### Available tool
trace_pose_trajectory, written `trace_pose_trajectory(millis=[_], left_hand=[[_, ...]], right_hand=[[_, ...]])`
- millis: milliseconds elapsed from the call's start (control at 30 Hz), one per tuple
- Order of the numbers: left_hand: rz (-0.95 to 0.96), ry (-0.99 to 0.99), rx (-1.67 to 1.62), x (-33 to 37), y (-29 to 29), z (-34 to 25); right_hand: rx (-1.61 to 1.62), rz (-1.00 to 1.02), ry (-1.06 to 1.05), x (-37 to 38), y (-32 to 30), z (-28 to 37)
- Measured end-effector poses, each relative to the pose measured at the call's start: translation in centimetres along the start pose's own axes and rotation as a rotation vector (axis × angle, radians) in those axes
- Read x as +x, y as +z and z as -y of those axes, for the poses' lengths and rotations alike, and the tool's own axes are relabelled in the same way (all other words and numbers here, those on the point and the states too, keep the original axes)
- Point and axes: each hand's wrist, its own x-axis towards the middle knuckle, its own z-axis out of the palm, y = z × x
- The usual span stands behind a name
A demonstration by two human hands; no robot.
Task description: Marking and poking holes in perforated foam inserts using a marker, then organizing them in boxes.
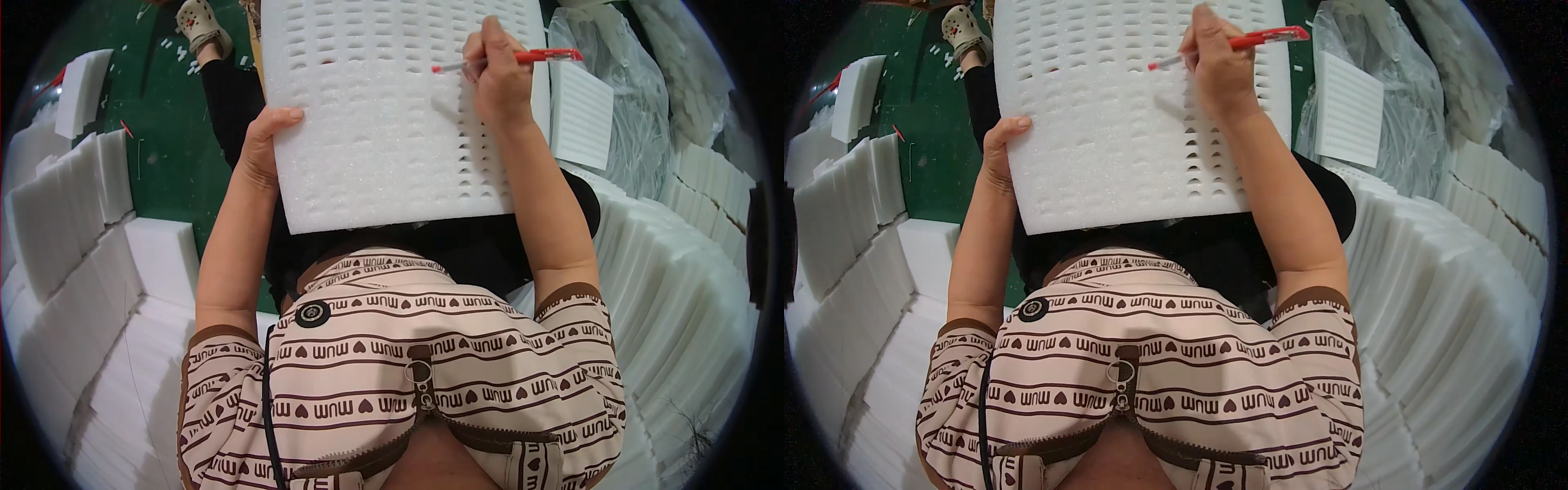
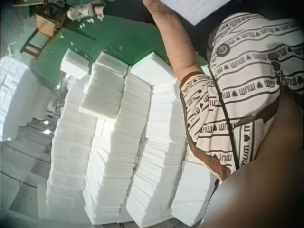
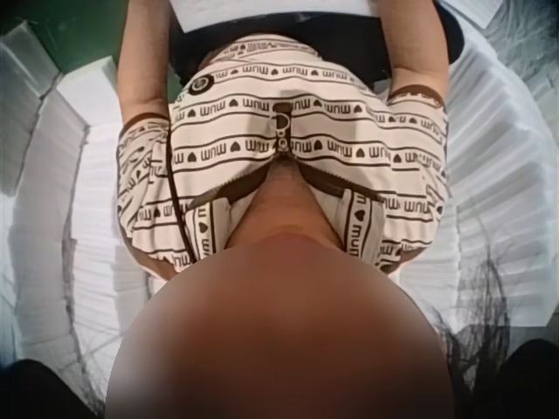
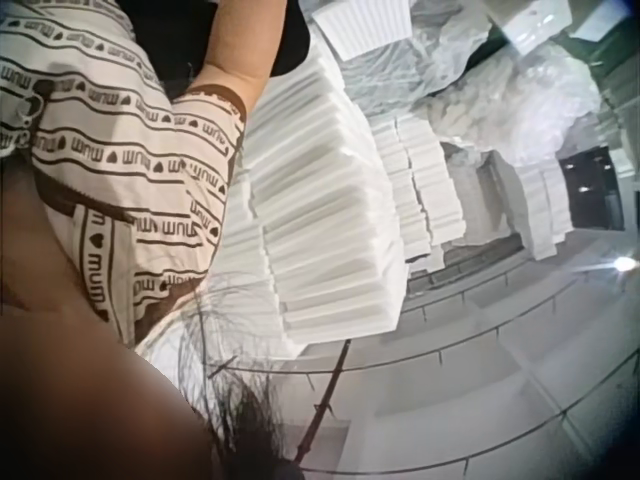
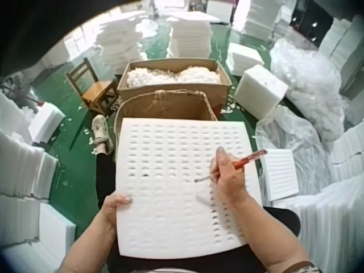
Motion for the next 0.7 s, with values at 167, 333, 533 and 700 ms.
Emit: trace_pose_trajectory(millis=[167,333,533,700], left_hand=[[0.014,-0.002,0.024,0.1,-0.2,0.1],[-0.001,0.007,0.099,0.0,-0.1,0.1],[-0.014,-0.011,0.054,0.0,0.1,0.1],[0.004,-0.016,0.031,0.1,0.5,0.2]], right_hand=[[-0.187,0.177,-0.626,-0.2,1.8,-0.7],[-0.877,0.282,-0.505,-1.3,1.5,0.5],[-0.686,0.234,-0.347,-1.4,1.6,0.4],[-0.719,0.300,-0.539,0.0,0.1,-1.8]])
